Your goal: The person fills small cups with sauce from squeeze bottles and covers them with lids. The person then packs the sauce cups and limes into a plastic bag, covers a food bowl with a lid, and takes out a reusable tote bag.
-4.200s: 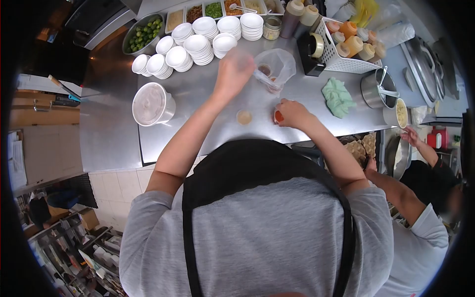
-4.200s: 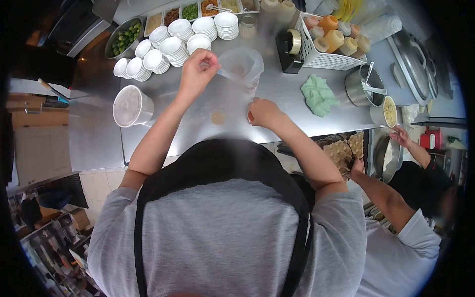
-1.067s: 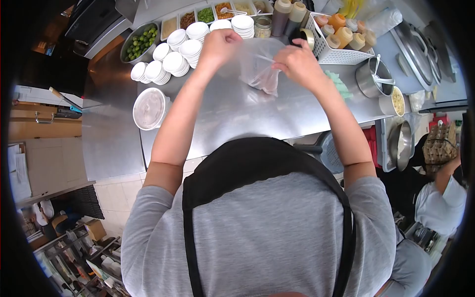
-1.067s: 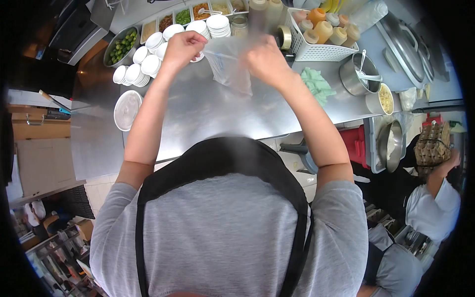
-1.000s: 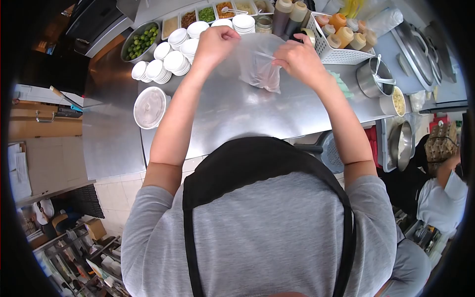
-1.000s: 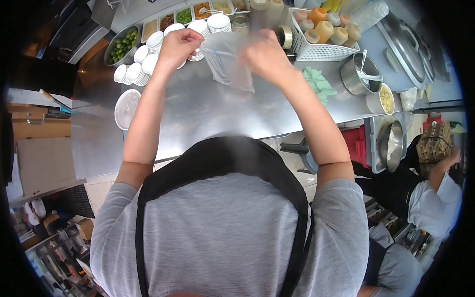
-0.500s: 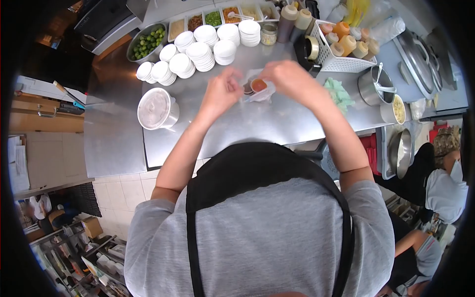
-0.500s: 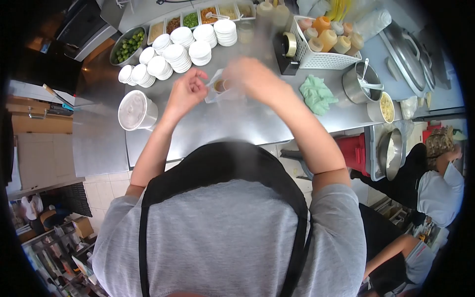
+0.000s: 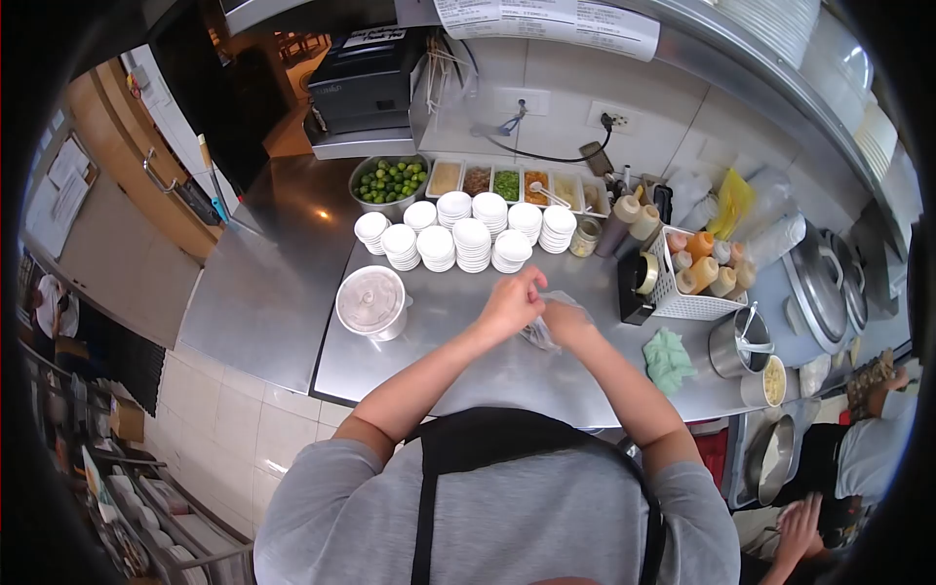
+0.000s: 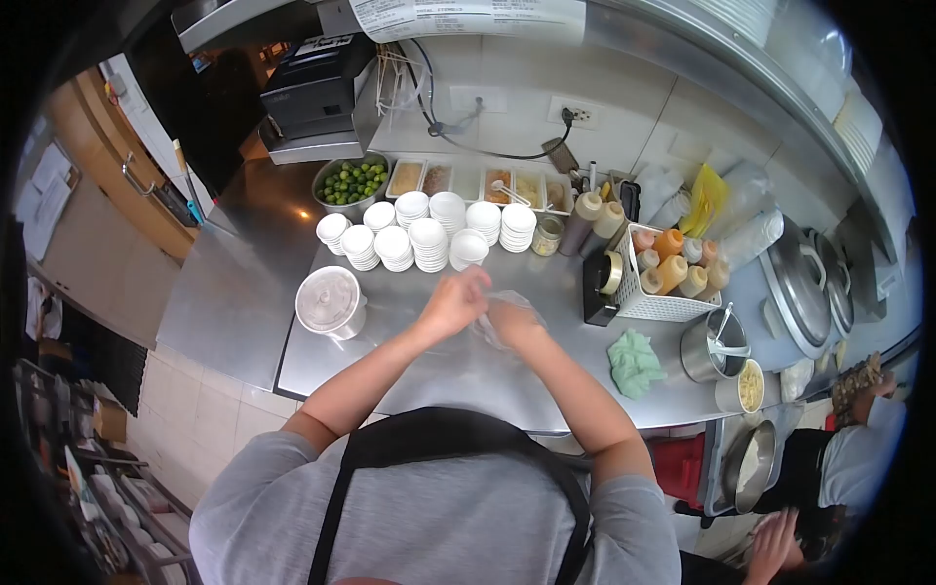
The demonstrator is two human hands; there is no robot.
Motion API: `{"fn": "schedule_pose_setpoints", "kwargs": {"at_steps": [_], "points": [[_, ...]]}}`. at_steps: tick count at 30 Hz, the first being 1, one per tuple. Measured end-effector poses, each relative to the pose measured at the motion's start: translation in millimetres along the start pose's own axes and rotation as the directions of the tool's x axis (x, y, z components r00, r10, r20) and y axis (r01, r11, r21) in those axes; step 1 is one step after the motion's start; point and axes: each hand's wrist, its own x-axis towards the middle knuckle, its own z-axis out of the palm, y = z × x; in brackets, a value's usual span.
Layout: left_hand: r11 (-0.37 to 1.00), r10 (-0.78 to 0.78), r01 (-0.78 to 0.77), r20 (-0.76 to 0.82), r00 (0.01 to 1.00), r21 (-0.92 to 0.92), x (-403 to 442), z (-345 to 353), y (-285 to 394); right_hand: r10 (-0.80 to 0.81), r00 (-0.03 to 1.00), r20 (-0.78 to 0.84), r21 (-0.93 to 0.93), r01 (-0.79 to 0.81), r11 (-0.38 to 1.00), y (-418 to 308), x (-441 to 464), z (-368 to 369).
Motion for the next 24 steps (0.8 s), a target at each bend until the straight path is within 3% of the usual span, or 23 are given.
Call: {"fn": "schedule_pose_setpoints", "kwargs": {"at_steps": [3, 7, 9, 11, 12, 13, 14, 15, 17, 19, 21, 23, 24], "points": [[0.999, 0.024, -0.024, 0.000, 1.000, 0.031, -1.2, -1.2, 0.2, -0.021, 0.999, 0.024, -0.134, 0.024, 0.991, 3.0, 6.0, 3.1], [1.000, 0.003, -0.002, 0.014, 1.000, -0.003, 0.3, -5.3, -0.7, -0.074, 0.996, -0.044, -0.061, 0.071, 0.996, 6.6, 4.5, 5.0], [0.999, -0.030, 0.030, 0.025, 0.999, -0.033, 8.6, -13.7, -0.7, -0.022, 0.996, -0.081, -0.146, 0.010, 0.989, 9.7, 5.4, 3.4], [0.984, 0.176, -0.168, -0.284, 0.943, 0.052, 33.2, -35.0, 2.5, -0.072, 0.994, -0.076, -0.073, 0.067, 0.995, 10.7, -4.0, -11.6], [0.989, 0.145, -0.145, -0.377, 0.915, 0.029, 51.9, -52.1, 4.1, -0.119, 0.990, -0.075, 0.002, 0.120, 0.993, 8.9, -11.3, -21.3], [0.962, 0.246, -0.272, -0.439, 0.864, 0.004, 73.1, -75.9, 7.3, -0.122, 0.990, -0.071, 0.002, 0.122, 0.993, 5.2, -19.1, -31.0], [0.885, 0.306, -0.444, -0.542, 0.783, -0.143, 93.4, -96.6, 16.2, -0.133, 0.986, -0.099, 0.029, 0.137, 0.990, 1.2, -27.6, -41.2], [0.901, 0.364, -0.431, -0.634, 0.683, 0.052, 102.6, -120.1, 41.0, -0.143, 0.981, -0.130, 0.055, 0.151, 0.987, -1.4, -33.6, -48.2], [0.805, 0.319, -0.572, -0.696, 0.643, -0.159, 122.9, -155.6, 75.0, -0.150, 0.971, -0.188, 0.056, 0.163, 0.985, -1.8, -40.4, -52.5], [0.674, 0.405, -0.708, -0.696, 0.592, -0.210, 134.4, -178.9, 93.2, -0.156, 0.957, -0.245, 0.056, 0.174, 0.983, -0.2, -48.0, -55.3], [0.637, 0.402, -0.711, -0.659, 0.635, -0.297, 131.5, -188.6, 97.7, -0.206, 0.908, -0.364, 0.054, 0.241, 0.969, 2.4, -55.1, -56.9], [0.698, 0.356, -0.608, -0.554, 0.752, -0.377, 127.8, -195.4, 93.6, -0.232, 0.881, -0.413, 0.051, 0.276, 0.960, 8.5, -58.7, -55.2], [0.687, 0.342, -0.607, -0.558, 0.756, -0.400, 116.5, -188.2, 100.7, -0.252, 0.851, -0.461, 0.046, 0.306, 0.951, 11.2, -59.6, -54.6]]}}
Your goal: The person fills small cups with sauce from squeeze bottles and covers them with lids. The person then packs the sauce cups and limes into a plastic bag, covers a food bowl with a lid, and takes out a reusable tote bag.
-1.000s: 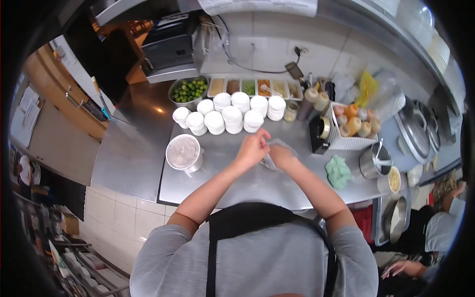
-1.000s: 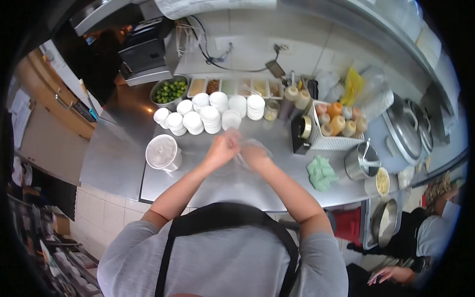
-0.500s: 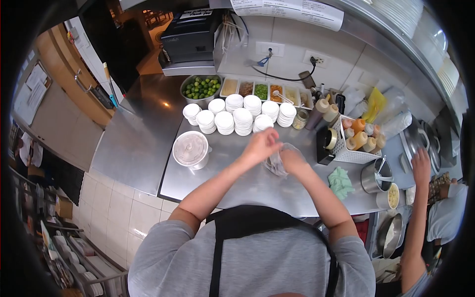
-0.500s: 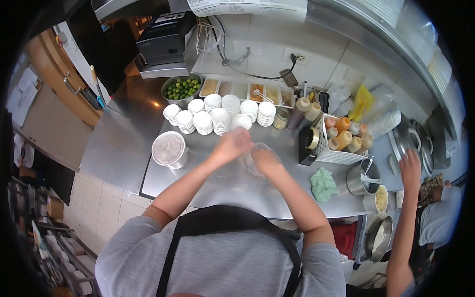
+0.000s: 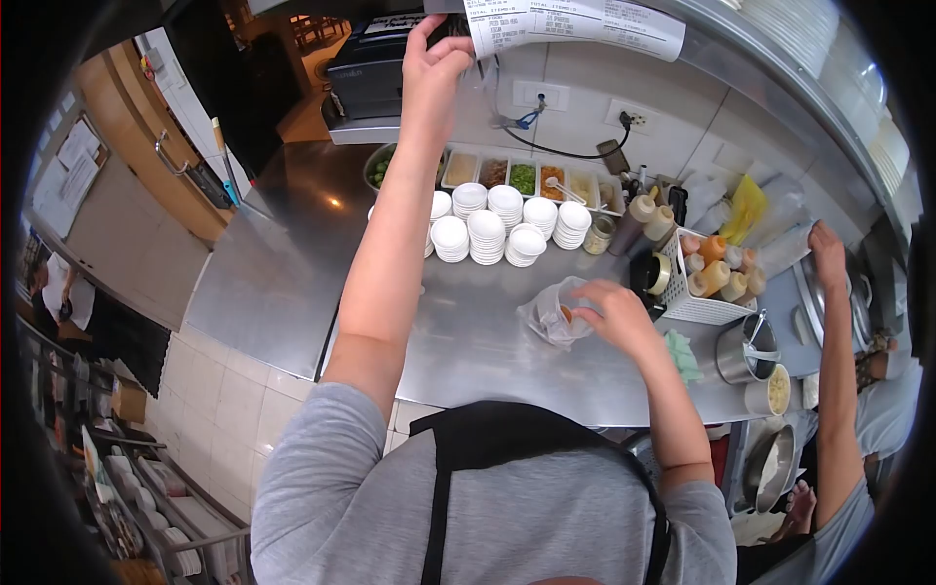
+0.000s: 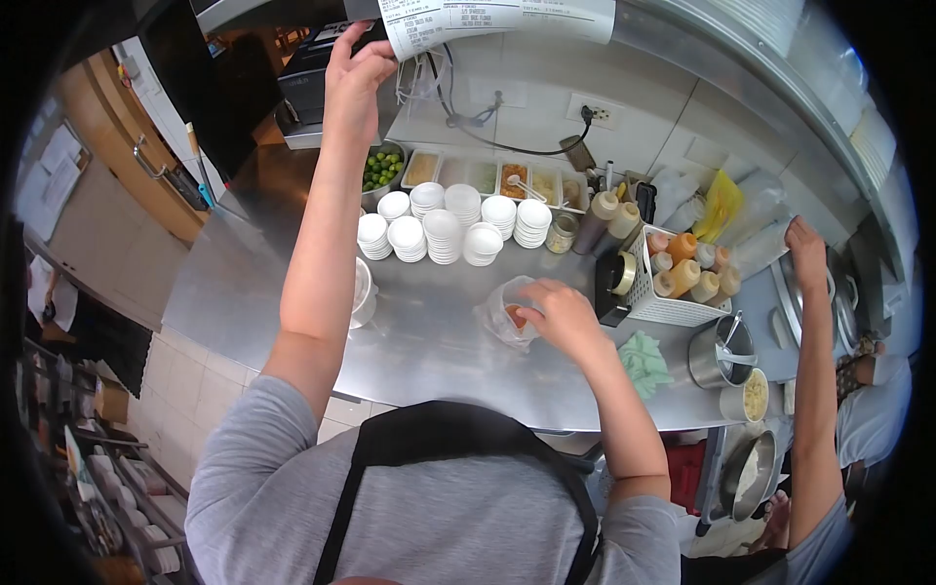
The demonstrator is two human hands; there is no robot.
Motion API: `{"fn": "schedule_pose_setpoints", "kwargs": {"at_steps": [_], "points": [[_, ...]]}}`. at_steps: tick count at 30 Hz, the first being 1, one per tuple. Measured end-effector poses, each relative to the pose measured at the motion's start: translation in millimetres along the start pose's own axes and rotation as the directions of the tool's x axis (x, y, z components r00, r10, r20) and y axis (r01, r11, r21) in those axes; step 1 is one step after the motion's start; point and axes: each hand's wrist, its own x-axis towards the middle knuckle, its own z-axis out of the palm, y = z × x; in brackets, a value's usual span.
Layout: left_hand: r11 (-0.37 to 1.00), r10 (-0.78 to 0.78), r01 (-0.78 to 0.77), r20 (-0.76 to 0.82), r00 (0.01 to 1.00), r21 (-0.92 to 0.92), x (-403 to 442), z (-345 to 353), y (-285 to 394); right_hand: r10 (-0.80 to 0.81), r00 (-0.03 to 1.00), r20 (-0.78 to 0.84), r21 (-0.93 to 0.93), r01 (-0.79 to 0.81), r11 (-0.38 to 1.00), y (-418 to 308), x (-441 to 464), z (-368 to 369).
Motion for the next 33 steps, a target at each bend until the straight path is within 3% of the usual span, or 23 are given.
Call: {"fn": "schedule_pose_setpoints", "kwargs": {"at_steps": [3, 15, 19, 21, 25, 27, 29, 30, 31, 33], "points": [[0.998, -0.065, 0.065, 0.007, 0.998, -0.011, -13.1, 1.1, 6.7, -0.005, 0.999, -0.044, 0.007, 0.006, 1.000, -1.4, -4.3, -7.6], [0.998, -0.058, 0.057, 0.050, 0.997, 0.014, -20.4, -1.0, 4.3, -0.086, 0.980, -0.177, -0.044, 0.080, 0.996, 0.4, -4.4, -12.9], [0.998, -0.062, 0.061, 0.057, 0.996, 0.009, -23.0, 0.3, 6.2, -0.160, 0.972, -0.171, -0.159, 0.133, 0.978, -4.5, -5.4, -7.5], [0.995, -0.092, 0.093, 0.055, 0.994, -0.021, -24.3, 0.9, 7.8, -0.092, 0.993, -0.072, -0.207, 0.076, 0.975, 2.5, -7.1, 9.2], [0.996, -0.083, 0.081, 0.077, 0.994, 0.022, -42.0, -10.8, -9.9, -0.056, 0.998, -0.026, -0.207, 0.050, 0.977, 18.0, -6.2, 39.6], [0.907, -0.032, 0.016, 0.030, 0.999, 0.420, -73.9, -21.2, -31.7, 0.050, 0.993, 0.111, -0.094, -0.040, 0.995, 30.2, -2.7, 54.1], [0.871, -0.267, 0.177, 0.140, 0.953, 0.458, -131.3, -39.2, -79.7, -0.002, 1.000, -0.005, -0.093, 0.001, 0.996, 36.0, -1.7, 56.6], [0.793, -0.485, 0.356, 0.158, 0.860, 0.494, -168.0, -41.1, -97.3, -0.014, 1.000, -0.019, -0.083, 0.012, 0.996, 36.9, -0.6, 54.6], [0.707, -0.612, 0.414, 0.204, 0.764, 0.573, -201.3, -35.9, -102.7, -0.026, 0.999, -0.035, -0.076, 0.023, 0.997, 36.0, -0.1, 51.7], [0.688, -0.657, 0.410, 0.274, 0.703, 0.598, -264.0, -34.4, -130.9, 0.002, 1.000, 0.002, -0.046, -0.002, 0.999, 33.1, 2.1, 47.0]]}}
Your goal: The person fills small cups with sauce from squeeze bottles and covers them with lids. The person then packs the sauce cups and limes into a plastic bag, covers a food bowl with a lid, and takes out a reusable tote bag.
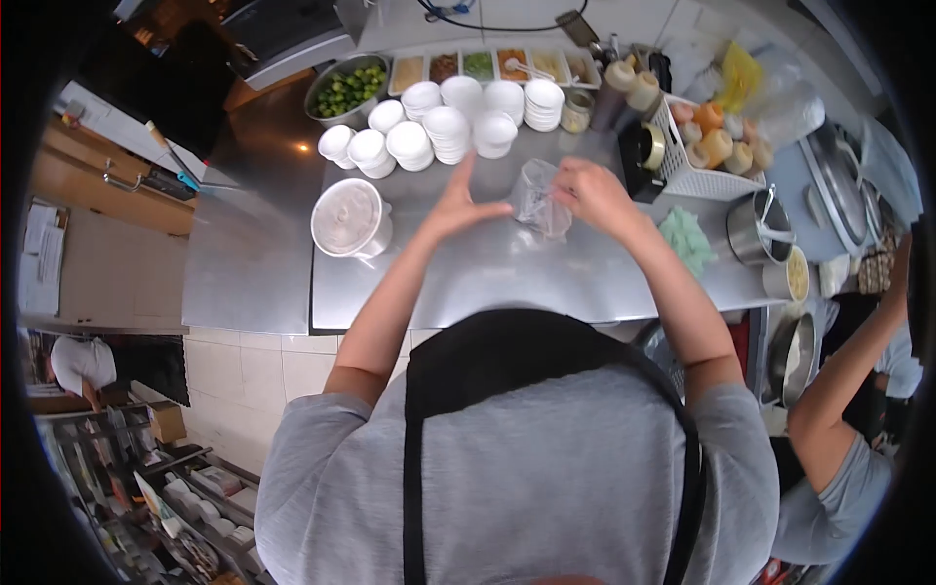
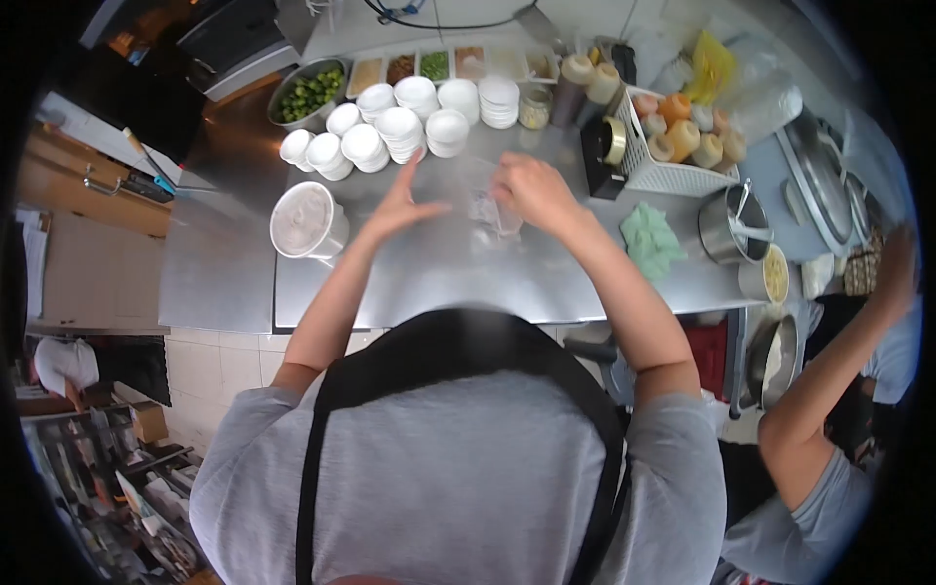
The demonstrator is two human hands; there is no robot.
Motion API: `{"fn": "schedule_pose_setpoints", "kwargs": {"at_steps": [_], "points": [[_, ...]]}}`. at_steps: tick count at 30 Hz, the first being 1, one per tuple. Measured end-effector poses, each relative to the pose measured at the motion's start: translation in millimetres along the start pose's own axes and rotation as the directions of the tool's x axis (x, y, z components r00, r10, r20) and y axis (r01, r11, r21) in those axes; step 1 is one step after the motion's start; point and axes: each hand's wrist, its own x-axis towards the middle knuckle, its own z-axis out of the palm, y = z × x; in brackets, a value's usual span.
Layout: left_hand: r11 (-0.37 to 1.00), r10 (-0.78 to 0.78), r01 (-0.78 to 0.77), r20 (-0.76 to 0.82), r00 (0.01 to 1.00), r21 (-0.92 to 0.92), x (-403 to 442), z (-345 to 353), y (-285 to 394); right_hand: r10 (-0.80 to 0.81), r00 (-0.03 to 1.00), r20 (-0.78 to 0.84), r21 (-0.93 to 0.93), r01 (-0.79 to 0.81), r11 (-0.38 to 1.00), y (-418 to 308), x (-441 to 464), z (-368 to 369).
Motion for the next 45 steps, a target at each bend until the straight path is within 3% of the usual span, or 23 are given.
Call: {"fn": "schedule_pose_setpoints", "kwargs": {"at_steps": [3, 5, 6, 8, 9, 11, 13, 14, 17, 19, 20, 22, 25, 29, 31, 35, 37, 39, 41, 42, 43, 45], "points": [[1.000, -0.012, 0.014, 0.089, 0.996, -0.018, -14.5, 34.4, -5.2, -0.017, 0.999, 0.028, 0.023, 0.016, 1.000, -4.2, 3.6, -8.4], [0.963, 0.264, -0.256, -0.112, 0.958, 0.080, -13.2, 32.5, 32.7, -0.032, 0.999, 0.036, 0.036, 0.031, 0.999, -0.7, 4.8, -7.6], [0.965, 0.259, -0.252, -0.113, 0.959, 0.075, -11.0, 29.7, 48.8, -0.010, 1.000, -0.018, 0.068, 0.011, 0.998, 3.4, 5.3, -3.4], [0.894, 0.447, -0.439, -0.129, 0.885, 0.089, -6.1, 24.0, 75.9, 0.020, 0.997, -0.068, 0.105, -0.012, 0.994, 7.0, 3.3, 0.1], [0.896, 0.444, -0.436, -0.127, 0.887, 0.085, -6.7, 22.4, 83.2, 0.057, 0.998, 0.008, 0.088, -0.057, 0.994, 7.9, 2.1, -0.2], [0.790, 0.438, -0.429, 0.087, 0.895, 0.437, -9.3, 19.2, 90.7, 0.099, 0.992, 0.083, 0.066, -0.104, 0.992, 7.8, -0.1, -2.6], [0.835, 0.365, -0.366, 0.085, 0.927, 0.411, -19.2, 22.6, 86.0, 0.112, 0.993, -0.048, -0.330, -0.122, 0.936, 1.5, -2.6, -6.2], [0.872, 0.290, -0.299, 0.084, 0.953, 0.387, -22.9, 23.9, 84.9, 0.116, 0.992, -0.051, -0.330, -0.127, 0.935, -1.2, -1.9, -8.6], [0.882, 0.271, -0.245, -0.008, 0.963, 0.402, -30.9, 26.4, 90.6, 0.164, 0.979, -0.124, -0.169, -0.184, 0.968, -10.8, 3.4, -6.1], [0.911, 0.276, -0.232, -0.086, 0.957, 0.340, -28.1, 31.5, 84.4, 0.133, 0.942, 0.307, -0.009, -0.137, 0.991, -19.4, 10.0, 6.6], [0.935, 0.276, -0.224, -0.167, 0.946, 0.275, -26.6, 33.7, 81.9, 0.135, 0.941, 0.310, -0.007, -0.140, 0.990, -20.9, 15.5, 13.6], [0.924, 0.309, -0.252, -0.173, 0.935, 0.289, -25.4, 34.8, 84.0, 0.190, 0.883, 0.429, -0.137, -0.144, 0.980, -17.5, 28.0, 29.5], [0.907, 0.349, -0.283, -0.180, 0.920, 0.311, -22.8, 34.4, 85.6, 0.245, 0.871, 0.426, -0.255, -0.144, 0.956, -15.9, 33.9, 50.1], [0.892, 0.381, -0.297, -0.212, 0.900, 0.341, -19.2, 34.2, 86.9, 0.237, 0.895, 0.378, -0.203, -0.170, 0.964, -21.1, 31.6, 38.4], [0.905, 0.351, -0.275, -0.203, 0.914, 0.323, -15.9, 34.3, 85.1, 0.233, 0.834, 0.501, -0.178, -0.164, 0.970, -27.0, 34.8, 18.6], [0.945, 0.269, -0.227, -0.163, 0.949, 0.236, -12.8, 35.3, 91.2, 0.267, 0.812, 0.518, -0.215, -0.179, 0.960, -7.2, 31.4, 39.4], [0.930, 0.304, -0.253, -0.171, 0.937, 0.267, -10.8, 36.3, 92.7, 0.366, 0.758, 0.539, -0.216, -0.296, 0.931, -14.9, 37.7, 26.8], [0.903, 0.352, -0.270, -0.215, 0.911, 0.335, -1.5, 27.2, 92.1, 0.210, 0.831, 0.516, -0.234, -0.099, 0.967, -5.2, 33.8, 27.3], [0.848, 0.495, -0.413, -0.217, 0.842, 0.332, 8.0, 16.1, 87.7, 0.189, 0.850, 0.491, -0.242, -0.076, 0.967, -3.4, 32.5, 18.0], [0.843, 0.497, -0.398, -0.239, 0.834, 0.363, 11.0, 9.7, 90.3, 0.191, 0.867, 0.460, -0.196, -0.111, 0.974, -10.4, 29.5, 3.1], [0.901, 0.393, -0.321, -0.232, 0.890, 0.293, 12.4, 5.1, 93.8, 0.201, 0.878, 0.434, -0.146, -0.152, 0.978, -20.3, 24.8, -17.8], [0.974, 0.220, -0.210, -0.159, 0.962, 0.083, 15.4, -6.8, 99.4, 0.087, 0.942, 0.325, -0.017, -0.086, 0.996, -31.8, 17.5, -46.1]]}}
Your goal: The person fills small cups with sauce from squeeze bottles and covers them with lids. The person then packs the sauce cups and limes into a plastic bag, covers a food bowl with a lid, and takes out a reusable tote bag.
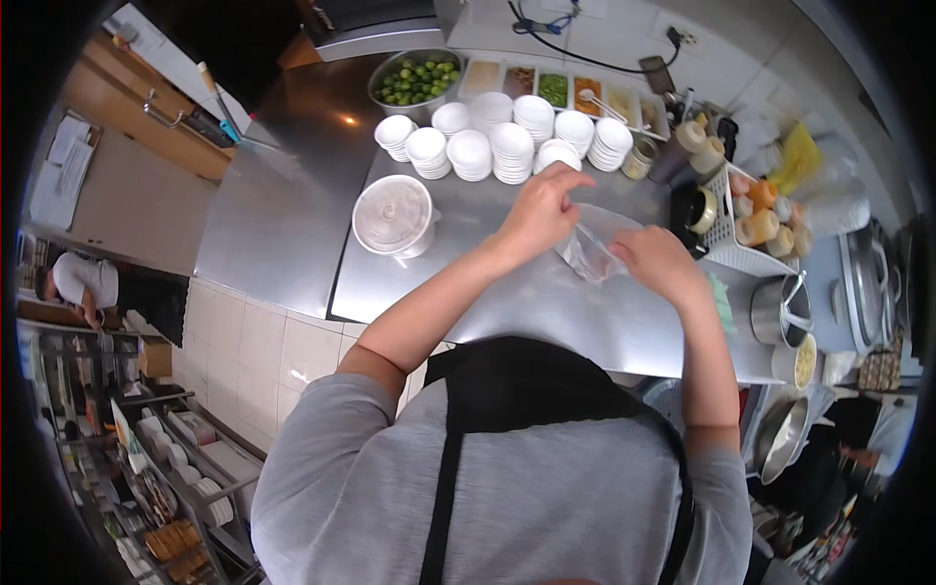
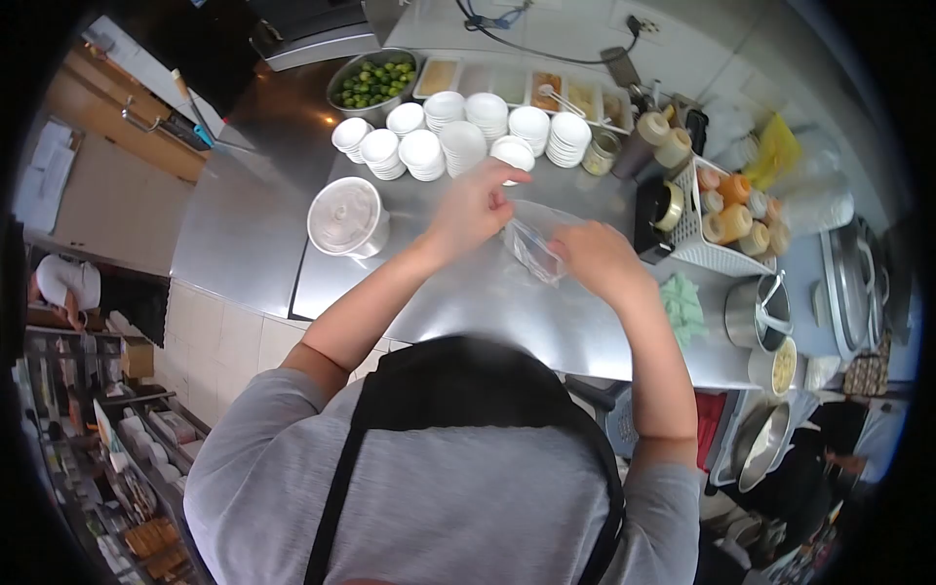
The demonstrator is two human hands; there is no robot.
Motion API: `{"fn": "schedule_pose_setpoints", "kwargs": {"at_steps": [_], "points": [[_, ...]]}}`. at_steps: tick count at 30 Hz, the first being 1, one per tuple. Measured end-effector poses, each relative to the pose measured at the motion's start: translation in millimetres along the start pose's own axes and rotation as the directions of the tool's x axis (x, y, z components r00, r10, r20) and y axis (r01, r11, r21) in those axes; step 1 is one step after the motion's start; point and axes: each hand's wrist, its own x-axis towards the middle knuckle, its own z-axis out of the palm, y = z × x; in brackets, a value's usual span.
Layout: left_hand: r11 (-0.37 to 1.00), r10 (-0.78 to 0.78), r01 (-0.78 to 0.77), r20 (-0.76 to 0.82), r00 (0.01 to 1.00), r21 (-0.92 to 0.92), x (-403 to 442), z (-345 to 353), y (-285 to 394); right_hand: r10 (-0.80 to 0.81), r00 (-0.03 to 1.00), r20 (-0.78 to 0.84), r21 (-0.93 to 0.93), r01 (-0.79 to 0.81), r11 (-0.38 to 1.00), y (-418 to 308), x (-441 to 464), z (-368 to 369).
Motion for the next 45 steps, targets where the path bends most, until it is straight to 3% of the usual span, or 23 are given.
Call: {"fn": "schedule_pose_setpoints", "kwargs": {"at_steps": [3, 4, 5, 7, 8, 9, 10, 12, 13, 14, 15, 17, 20, 23, 25, 27, 29, 30, 33, 37, 40, 43, 45], "points": [[1.000, 0.000, 0.000, 0.012, 1.000, 0.005, 15.9, -20.3, -11.1, 0.051, 0.993, -0.104, 0.020, -0.049, 0.999, -11.6, -19.2, -19.0], [0.995, -0.016, 0.015, 0.013, 1.000, 0.099, 28.0, -32.7, -23.1, 0.069, 0.979, -0.193, 0.142, -0.041, 0.989, -13.4, -25.9, -23.3], [0.989, -0.078, 0.084, -0.050, 0.996, 0.125, 39.8, -44.4, -41.3, 0.099, 0.956, -0.276, 0.262, -0.024, 0.965, -14.3, -32.7, -27.1], [0.945, -0.207, 0.212, -0.045, 0.977, 0.251, 66.7, -86.7, -70.8, 0.144, 0.938, -0.315, 0.279, -0.054, 0.959, -13.4, -47.8, -35.9], [0.876, -0.200, 0.228, -0.112, 0.973, 0.426, 81.0, -105.0, -108.9, 0.196, 0.915, -0.353, 0.299, -0.088, 0.950, -10.2, -55.4, -37.3], [0.794, -0.093, 0.117, -0.071, 0.993, 0.596, 95.7, -127.7, -132.3, 0.197, 0.914, -0.355, 0.298, -0.089, 0.950, -4.1, -63.5, -36.3], [0.734, -0.301, 0.301, -0.106, 0.948, 0.609, 111.3, -150.5, -159.4, 0.253, 0.876, -0.411, 0.320, -0.121, 0.940, 3.5, -72.2, -35.8], [0.577, -0.335, 0.318, -0.137, 0.932, 0.752, 131.2, -194.3, -216.7, 0.308, 0.829, -0.467, 0.343, -0.151, 0.927, 18.7, -90.3, -34.2], [0.475, -0.518, 0.362, -0.078, 0.852, 0.802, 151.5, -221.0, -239.4, 0.399, 0.772, -0.495, 0.359, -0.237, 0.903, 26.6, -99.6, -33.0], [0.347, -0.495, 0.416, -0.213, 0.843, 0.840, 161.1, -237.7, -269.7, 0.485, 0.704, -0.519, 0.378, -0.320, 0.869, 34.2, -108.9, -31.5], [0.457, -0.276, 0.453, -0.362, 0.890, 0.766, 160.1, -254.5, -301.1, 0.487, 0.700, -0.522, 0.380, -0.321, 0.868, 42.9, -119.2, -28.9], [0.530, -0.028, 0.344, -0.390, 0.921, 0.775, 167.0, -281.1, -342.4, 0.625, 0.560, -0.544, 0.466, -0.418, 0.780, 58.0, -136.9, -23.5], [0.392, -0.121, 0.280, -0.252, 0.960, 0.876, 166.6, -278.7, -327.2, 0.673, 0.532, -0.513, 0.431, -0.518, 0.738, 62.5, -146.9, -24.8], [0.320, -0.260, 0.368, -0.293, 0.920, 0.873, 150.8, -255.1, -318.4, 0.681, 0.543, -0.491, 0.405, -0.551, 0.730, 65.9, -141.8, -19.2], [0.232, -0.273, 0.276, -0.210, 0.939, 0.933, 151.5, -247.0, -317.5, 0.676, 0.554, -0.486, 0.407, -0.541, 0.736, 67.0, -133.2, -14.6], [-0.034, 0.007, 0.043, -0.043, 0.999, 0.998, 154.1, -241.8, -313.4, 0.670, 0.564, -0.483, 0.409, -0.531, 0.742, 65.2, -128.5, -13.6], [-0.055, 0.191, 0.015, -0.004, 0.982, 0.998, 171.6, -241.2, -313.8, 0.709, 0.545, -0.447, 0.421, -0.571, 0.705, 62.8, -125.8, -16.6], [0.026, 0.202, 0.032, -0.037, 0.979, 0.999, 182.0, -241.0, -314.0, 0.711, 0.543, -0.447, 0.421, -0.573, 0.703, 63.7, -125.2, -16.8], [0.440, -0.100, 0.238, -0.216, 0.971, 0.866, 203.2, -223.2, -315.8, 0.703, 0.536, -0.467, 0.380, -0.597, 0.707, 64.8, -125.4, -15.0], [0.571, -0.288, 0.399, -0.281, 0.916, 0.718, 196.0, -179.1, -326.5, 0.691, 0.550, -0.470, 0.351, -0.601, 0.718, 54.0, -101.9, -17.2], [0.745, -0.381, 0.494, -0.322, 0.867, 0.449, 195.9, -180.2, -335.9, 0.626, 0.610, -0.486, 0.312, -0.547, 0.777, 49.2, -96.3, -20.5], [0.802, -0.593, 0.572, -0.112, 0.797, -0.172, 189.7, -205.6, -325.5, 0.656, 0.587, -0.476, 0.365, -0.546, 0.754, 45.5, -100.7, -24.7], [0.713, -0.624, 0.604, 0.072, 0.778, -0.356, 175.5, -209.7, -284.0, 0.629, 0.605, -0.488, 0.442, -0.450, 0.776, 48.6, -100.1, -22.0]]}}
